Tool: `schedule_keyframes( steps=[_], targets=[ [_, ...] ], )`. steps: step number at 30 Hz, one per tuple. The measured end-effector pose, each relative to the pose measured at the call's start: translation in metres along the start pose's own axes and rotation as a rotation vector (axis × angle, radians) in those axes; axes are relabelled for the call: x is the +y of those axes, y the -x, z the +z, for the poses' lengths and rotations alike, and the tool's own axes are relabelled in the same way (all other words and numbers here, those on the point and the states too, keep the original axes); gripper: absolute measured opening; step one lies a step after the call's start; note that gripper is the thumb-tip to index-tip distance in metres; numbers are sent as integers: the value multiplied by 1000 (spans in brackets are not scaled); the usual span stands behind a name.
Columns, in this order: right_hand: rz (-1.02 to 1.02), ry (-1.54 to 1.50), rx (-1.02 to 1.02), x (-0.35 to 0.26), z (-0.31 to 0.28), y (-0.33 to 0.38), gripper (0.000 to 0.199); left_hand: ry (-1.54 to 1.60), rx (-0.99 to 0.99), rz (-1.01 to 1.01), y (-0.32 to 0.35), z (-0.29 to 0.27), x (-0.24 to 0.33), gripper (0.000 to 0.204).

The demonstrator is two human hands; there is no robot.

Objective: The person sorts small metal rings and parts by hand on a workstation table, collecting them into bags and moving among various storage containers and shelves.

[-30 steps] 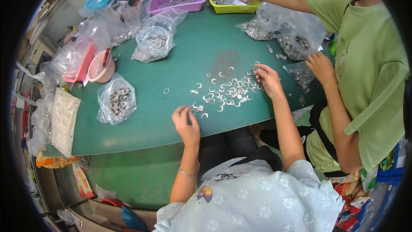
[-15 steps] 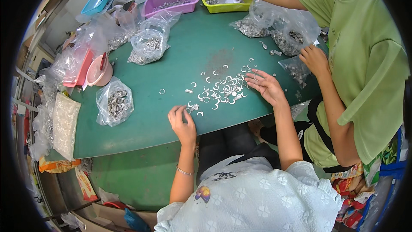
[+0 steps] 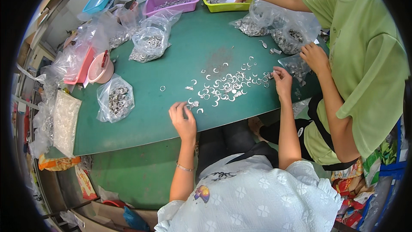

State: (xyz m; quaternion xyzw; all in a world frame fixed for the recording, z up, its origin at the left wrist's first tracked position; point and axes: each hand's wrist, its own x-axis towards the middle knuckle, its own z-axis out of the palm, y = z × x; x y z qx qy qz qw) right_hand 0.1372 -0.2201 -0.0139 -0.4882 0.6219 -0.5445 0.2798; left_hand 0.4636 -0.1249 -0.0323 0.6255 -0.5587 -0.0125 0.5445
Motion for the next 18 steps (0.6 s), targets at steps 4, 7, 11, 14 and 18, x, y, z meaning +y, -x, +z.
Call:
schedule_keyframes(
  steps=[4, 7, 11, 14, 18],
  targets=[
    [-159, 237, 86, 3, -7, -9, 21, -8, -8, 5, 0, 1, -1, 15],
    [-138, 257, 8, 2, -6, -2, 18, -8, -19, -16, 0, -1, 1, 15],
    [-59, 106, -110, -2, 5, 12, 18, -28, -28, -16, -2, -1, 2, 14],
    [-21, 14, -228, -9, 9, 16, 20, -30, -24, -19, -4, 0, 5, 14],
    [-14, 34, -368, -16, 9, 18, 23, -29, -30, -27, -1, 0, 5, 14]
  ],
)
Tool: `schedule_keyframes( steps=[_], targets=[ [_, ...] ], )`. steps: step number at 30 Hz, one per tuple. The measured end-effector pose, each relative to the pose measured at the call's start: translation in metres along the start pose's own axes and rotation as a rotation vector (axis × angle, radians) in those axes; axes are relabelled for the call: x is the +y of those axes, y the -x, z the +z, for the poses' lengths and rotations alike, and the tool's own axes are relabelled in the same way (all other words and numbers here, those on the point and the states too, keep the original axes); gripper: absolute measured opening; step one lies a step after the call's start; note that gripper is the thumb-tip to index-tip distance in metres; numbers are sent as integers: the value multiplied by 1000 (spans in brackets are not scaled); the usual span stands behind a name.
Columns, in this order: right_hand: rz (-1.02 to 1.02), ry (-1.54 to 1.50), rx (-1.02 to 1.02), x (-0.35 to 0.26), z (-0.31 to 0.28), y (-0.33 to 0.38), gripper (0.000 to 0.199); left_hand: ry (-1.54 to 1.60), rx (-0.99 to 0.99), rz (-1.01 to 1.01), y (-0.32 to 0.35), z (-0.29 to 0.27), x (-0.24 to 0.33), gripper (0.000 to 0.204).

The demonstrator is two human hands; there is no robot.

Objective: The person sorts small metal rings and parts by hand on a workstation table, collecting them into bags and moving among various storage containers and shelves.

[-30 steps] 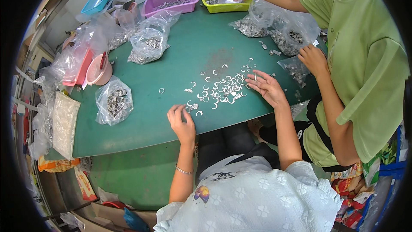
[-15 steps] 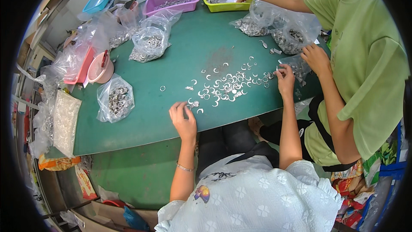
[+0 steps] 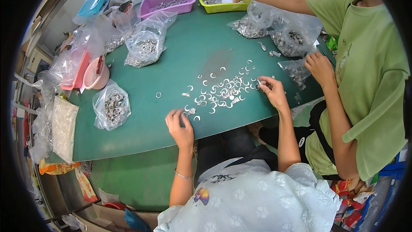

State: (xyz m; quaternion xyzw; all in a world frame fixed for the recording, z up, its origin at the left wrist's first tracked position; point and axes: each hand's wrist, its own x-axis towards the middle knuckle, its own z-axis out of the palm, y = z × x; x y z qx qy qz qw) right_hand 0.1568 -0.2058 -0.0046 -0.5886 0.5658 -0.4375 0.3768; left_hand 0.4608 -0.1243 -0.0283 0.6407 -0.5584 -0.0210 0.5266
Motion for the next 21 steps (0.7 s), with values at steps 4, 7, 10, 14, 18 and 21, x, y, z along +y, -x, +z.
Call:
schedule_keyframes(
  steps=[4, 7, 10, 14, 18, 21],
  targets=[
    [-35, 94, -69, -15, 7, -1, 21, -18, 10, -12, 2, -2, -3, 15],
    [-68, 140, -152, -40, 17, 4, 18, -11, 32, -51, 5, -2, -4, 14],
    [-49, -43, -259, -53, 32, 8, 19, 79, 8, -18, -1, 6, 0, 19],
    [-48, -223, -380, -71, 75, 11, 18, 97, 74, -9, -6, 1, -3, 18],
    [-32, -379, -580, -90, 122, 36, 26, 267, 89, -19, 6, -20, -7, 20],
    [-31, -378, -565, -79, 134, 44, 32, 380, -42, 50, 8, -19, 8, 22]
  ],
)
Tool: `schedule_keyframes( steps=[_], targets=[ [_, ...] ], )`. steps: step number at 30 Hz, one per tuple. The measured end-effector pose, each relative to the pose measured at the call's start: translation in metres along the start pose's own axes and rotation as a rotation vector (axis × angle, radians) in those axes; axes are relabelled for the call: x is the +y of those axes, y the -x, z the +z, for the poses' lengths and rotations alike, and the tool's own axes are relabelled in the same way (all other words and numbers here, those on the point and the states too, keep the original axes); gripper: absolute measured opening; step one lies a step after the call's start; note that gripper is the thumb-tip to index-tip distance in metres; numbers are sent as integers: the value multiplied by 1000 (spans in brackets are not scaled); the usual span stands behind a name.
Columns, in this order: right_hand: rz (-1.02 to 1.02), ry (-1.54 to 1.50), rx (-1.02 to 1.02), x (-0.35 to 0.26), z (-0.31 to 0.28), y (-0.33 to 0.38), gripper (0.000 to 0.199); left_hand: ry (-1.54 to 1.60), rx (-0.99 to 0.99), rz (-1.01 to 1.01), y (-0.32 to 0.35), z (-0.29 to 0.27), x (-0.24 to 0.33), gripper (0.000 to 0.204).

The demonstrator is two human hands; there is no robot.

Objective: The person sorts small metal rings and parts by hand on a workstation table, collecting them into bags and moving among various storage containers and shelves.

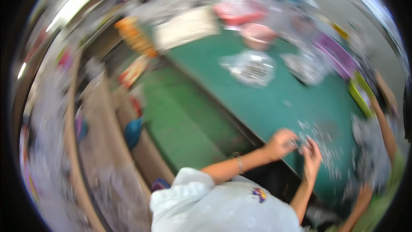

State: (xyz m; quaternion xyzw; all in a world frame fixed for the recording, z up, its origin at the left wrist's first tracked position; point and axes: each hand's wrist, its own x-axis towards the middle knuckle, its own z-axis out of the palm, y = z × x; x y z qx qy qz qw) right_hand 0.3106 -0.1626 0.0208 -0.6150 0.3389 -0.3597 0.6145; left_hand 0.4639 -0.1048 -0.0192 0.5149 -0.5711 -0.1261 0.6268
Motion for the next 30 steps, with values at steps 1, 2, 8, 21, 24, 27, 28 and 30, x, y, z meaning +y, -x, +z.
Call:
schedule_keyframes(
  steps=[1, 2, 8, 21, 24, 27, 28, 30],
  targets=[
    [-5, 17, 28, 4, 8, 4, 32, -37, 3, 19, 11, 1, 3, 24],
    [-61, 129, -21, 12, 9, 2, 33, -77, 5, 89, 18, -1, 9, 20],
    [-32, 132, -186, 23, 42, 1, 27, -15, 103, -87, 49, -32, 25, 17],
    [-65, 245, -674, 1, 156, -3, 21, -155, 455, -313, 107, -119, 48, 9],
    [-34, 176, -773, 18, 160, -20, 17, -174, 461, -361, 109, -124, 49, 9],
    [2, 132, -824, 19, 159, -33, 18, -195, 443, -379, 99, -123, 43, 9],
    [17, 101, -842, 12, 158, -36, 22, -232, 429, -347, 96, -121, 38, 9],
    [110, 100, -909, -7, 154, -43, 22, -217, 375, -376, 88, -121, 42, 9]
  ],
)
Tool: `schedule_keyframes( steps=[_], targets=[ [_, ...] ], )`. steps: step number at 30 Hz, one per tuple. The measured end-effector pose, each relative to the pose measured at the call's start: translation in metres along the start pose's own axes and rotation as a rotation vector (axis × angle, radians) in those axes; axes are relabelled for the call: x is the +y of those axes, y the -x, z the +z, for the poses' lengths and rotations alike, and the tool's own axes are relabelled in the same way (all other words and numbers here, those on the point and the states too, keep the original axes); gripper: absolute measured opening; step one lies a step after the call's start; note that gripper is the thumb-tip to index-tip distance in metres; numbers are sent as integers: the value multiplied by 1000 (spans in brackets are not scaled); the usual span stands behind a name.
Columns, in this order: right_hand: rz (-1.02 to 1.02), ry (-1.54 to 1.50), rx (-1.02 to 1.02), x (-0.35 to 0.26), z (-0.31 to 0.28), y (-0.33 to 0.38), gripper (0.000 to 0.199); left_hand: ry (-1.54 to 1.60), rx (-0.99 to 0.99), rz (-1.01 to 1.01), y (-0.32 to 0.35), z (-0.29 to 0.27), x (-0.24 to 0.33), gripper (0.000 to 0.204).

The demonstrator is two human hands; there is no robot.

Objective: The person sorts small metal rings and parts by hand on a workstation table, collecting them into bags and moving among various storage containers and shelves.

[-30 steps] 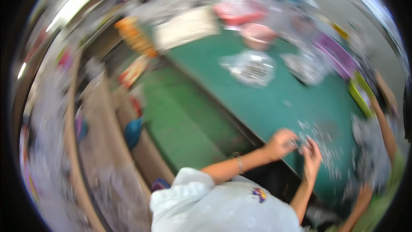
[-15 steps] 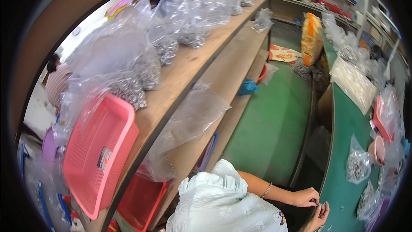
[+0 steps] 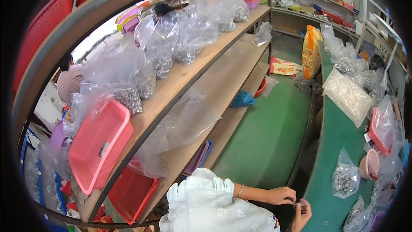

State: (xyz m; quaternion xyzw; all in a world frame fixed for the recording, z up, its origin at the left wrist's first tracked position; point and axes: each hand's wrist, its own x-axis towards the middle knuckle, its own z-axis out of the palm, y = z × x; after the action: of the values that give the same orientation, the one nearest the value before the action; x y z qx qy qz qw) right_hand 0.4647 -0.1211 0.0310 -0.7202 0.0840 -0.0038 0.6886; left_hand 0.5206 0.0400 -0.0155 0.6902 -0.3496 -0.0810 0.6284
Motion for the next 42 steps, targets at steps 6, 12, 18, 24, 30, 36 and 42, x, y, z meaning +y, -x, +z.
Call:
schedule_keyframes(
  steps=[6, 12, 18, 24, 30, 36, 42],
  targets=[
    [71, 2, -296, -63, -15, -14, 16, -102, -71, -112, -26, -31, 60, 9],
    [145, 29, -648, -117, 21, -47, 18, -97, -1, -230, -31, -94, 117, 10],
    [-89, 4, -908, -119, 135, -139, 12, -241, 238, -297, -16, -205, 129, 14],
    [-123, 181, -1205, -193, 290, -210, 5, -374, 717, -324, 23, -314, 157, 11],
    [-342, 168, -1509, -264, 418, -232, 6, -287, 1166, -462, 77, -345, 176, 29],
    [-893, -217, -1396, -325, 545, -201, 5, -237, 1516, -508, 102, -341, 177, 28],
    [-906, -282, -1377, -356, 613, -185, 10, -204, 1832, -303, 77, -351, 196, 29]
  ],
)
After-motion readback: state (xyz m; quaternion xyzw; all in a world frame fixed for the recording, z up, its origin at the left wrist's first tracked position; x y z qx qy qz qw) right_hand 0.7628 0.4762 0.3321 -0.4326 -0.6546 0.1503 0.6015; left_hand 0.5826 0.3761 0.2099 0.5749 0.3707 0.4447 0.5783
